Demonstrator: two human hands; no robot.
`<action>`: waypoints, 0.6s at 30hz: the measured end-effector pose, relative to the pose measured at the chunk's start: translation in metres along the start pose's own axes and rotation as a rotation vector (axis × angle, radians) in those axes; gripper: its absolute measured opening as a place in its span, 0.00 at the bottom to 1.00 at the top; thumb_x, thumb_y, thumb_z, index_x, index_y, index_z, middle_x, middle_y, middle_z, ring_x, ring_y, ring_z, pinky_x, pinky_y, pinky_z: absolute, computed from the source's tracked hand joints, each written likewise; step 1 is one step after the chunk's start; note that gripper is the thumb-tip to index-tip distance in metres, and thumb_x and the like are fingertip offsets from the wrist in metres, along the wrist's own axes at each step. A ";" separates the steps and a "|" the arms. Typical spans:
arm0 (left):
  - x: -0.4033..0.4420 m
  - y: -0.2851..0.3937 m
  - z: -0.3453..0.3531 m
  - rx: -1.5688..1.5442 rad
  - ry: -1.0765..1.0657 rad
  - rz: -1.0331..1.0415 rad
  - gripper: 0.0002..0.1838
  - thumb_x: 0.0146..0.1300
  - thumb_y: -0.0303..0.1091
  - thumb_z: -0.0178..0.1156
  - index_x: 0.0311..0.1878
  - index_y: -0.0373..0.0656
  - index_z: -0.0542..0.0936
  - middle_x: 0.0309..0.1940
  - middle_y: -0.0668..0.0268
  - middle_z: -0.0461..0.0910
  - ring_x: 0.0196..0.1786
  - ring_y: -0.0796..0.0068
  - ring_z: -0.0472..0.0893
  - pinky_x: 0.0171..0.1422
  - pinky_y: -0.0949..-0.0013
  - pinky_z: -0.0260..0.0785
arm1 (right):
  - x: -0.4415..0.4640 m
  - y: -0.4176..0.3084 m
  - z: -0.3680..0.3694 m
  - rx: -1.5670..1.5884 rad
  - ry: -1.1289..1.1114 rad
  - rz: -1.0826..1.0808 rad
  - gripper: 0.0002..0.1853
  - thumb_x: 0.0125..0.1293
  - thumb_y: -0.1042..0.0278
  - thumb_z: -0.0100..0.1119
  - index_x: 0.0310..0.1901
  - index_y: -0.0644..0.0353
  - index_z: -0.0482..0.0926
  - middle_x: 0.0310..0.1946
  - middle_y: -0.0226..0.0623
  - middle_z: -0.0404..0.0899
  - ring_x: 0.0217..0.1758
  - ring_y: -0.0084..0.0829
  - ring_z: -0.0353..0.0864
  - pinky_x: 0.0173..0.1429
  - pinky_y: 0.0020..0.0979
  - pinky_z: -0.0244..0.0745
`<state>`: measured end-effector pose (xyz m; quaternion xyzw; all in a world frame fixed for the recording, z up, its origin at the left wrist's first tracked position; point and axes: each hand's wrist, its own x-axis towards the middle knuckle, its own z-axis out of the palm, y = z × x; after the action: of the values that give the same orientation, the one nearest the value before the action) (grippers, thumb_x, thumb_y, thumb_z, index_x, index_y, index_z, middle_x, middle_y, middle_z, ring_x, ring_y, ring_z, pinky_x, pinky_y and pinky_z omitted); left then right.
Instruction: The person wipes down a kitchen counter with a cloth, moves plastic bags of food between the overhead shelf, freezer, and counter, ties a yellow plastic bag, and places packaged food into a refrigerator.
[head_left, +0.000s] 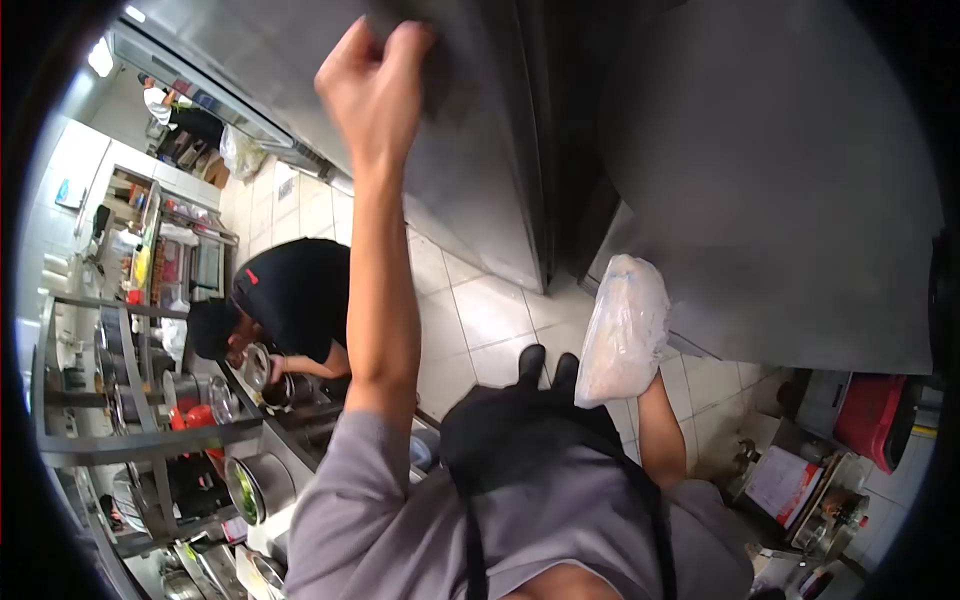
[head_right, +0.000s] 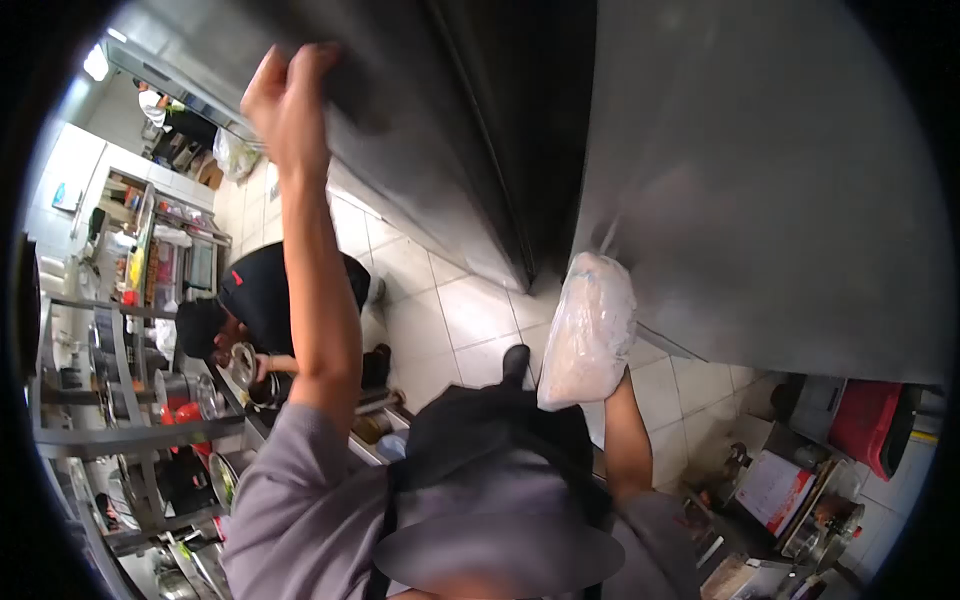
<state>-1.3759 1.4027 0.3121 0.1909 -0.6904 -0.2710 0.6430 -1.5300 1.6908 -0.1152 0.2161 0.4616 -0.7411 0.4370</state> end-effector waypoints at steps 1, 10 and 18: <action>-0.006 0.006 -0.018 0.070 0.011 -0.032 0.10 0.50 0.28 0.59 0.18 0.35 0.72 0.13 0.73 0.68 0.19 0.86 0.63 0.23 0.78 0.56 | 0.006 0.003 0.011 -0.019 -0.005 0.015 0.19 0.65 0.56 0.40 0.51 0.58 0.69 0.46 0.44 0.74 0.50 0.40 0.73 0.53 0.40 0.68; -0.139 -0.002 -0.208 0.499 0.520 0.071 0.09 0.59 0.30 0.49 0.34 0.32 0.71 0.30 0.63 0.70 0.34 0.75 0.73 0.40 0.70 0.65 | 0.047 0.084 0.075 -0.193 -0.037 0.183 0.18 0.65 0.57 0.41 0.49 0.58 0.71 0.44 0.45 0.75 0.50 0.41 0.73 0.53 0.40 0.68; -0.229 -0.026 -0.314 0.725 0.857 0.019 0.14 0.64 0.36 0.46 0.44 0.34 0.68 0.44 0.57 0.69 0.43 0.68 0.72 0.52 0.61 0.63 | 0.092 0.183 0.121 -0.351 -0.025 0.211 0.17 0.64 0.58 0.41 0.46 0.59 0.73 0.43 0.46 0.75 0.50 0.42 0.73 0.52 0.41 0.68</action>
<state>-1.0439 1.4824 0.1241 0.4866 -0.4181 0.0912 0.7617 -1.4132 1.5083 -0.2145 0.1746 0.5532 -0.6020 0.5487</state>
